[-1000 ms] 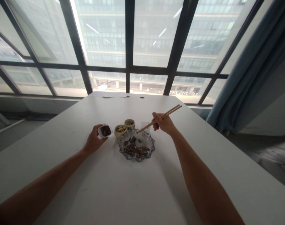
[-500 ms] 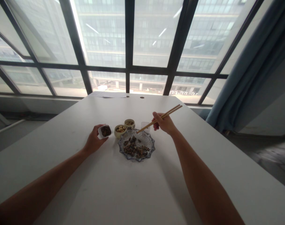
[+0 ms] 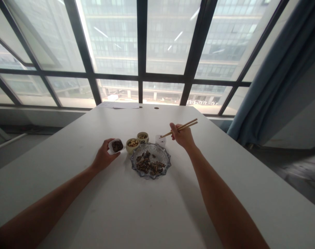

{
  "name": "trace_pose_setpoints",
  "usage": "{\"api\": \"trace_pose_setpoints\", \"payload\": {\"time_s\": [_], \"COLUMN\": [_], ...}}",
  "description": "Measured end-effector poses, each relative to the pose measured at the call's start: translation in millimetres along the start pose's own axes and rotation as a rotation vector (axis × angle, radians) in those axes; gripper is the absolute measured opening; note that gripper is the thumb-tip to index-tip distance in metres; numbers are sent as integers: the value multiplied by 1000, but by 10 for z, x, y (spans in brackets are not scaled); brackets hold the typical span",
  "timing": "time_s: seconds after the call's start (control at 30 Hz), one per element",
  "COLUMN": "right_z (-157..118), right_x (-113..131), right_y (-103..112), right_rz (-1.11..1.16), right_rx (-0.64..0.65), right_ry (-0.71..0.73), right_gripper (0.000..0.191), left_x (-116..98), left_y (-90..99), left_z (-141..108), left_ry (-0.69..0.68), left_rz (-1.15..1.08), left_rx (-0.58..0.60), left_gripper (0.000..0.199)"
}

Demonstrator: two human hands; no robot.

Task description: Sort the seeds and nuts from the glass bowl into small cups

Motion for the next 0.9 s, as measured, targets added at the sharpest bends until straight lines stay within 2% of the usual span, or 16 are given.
{"api": "trace_pose_setpoints", "payload": {"time_s": [0.17, 0.3, 0.5, 0.73, 0.8, 0.9], "right_z": [10, -10, -28, -32, -33, -22], "right_x": [-77, -96, -218, -387, -371, -250], "right_y": [-21, 19, 76, 149, 182, 192], "right_rz": [91, 140, 144, 275, 261, 315], "right_rx": [-5, -62, -127, -208, -238, -243], "right_ry": [-120, -224, -301, -312, -291, -181], "right_gripper": [63, 53, 41, 43, 43, 49], "left_x": [18, 19, 9, 28, 26, 27], "left_y": [-13, -10, -10, -22, -25, -15], "left_z": [6, 7, 5, 9, 8, 3], "left_ry": [5, -2, -7, -2, 8, 38], "left_rz": [-3, 9, 10, -15, -14, -14], "left_rx": [21, 21, 17, 26, 28, 8], "left_gripper": [60, 60, 59, 61, 61, 63]}}
Point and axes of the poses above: each hand's wrist, its own z-axis towards the middle knuckle, its own y-axis out of the back of the hand, x = y × z, the point moved 7 cm from there along z, towards the middle knuckle, and after that the axes turned 9 degrees about x, right-handed, at the moved point
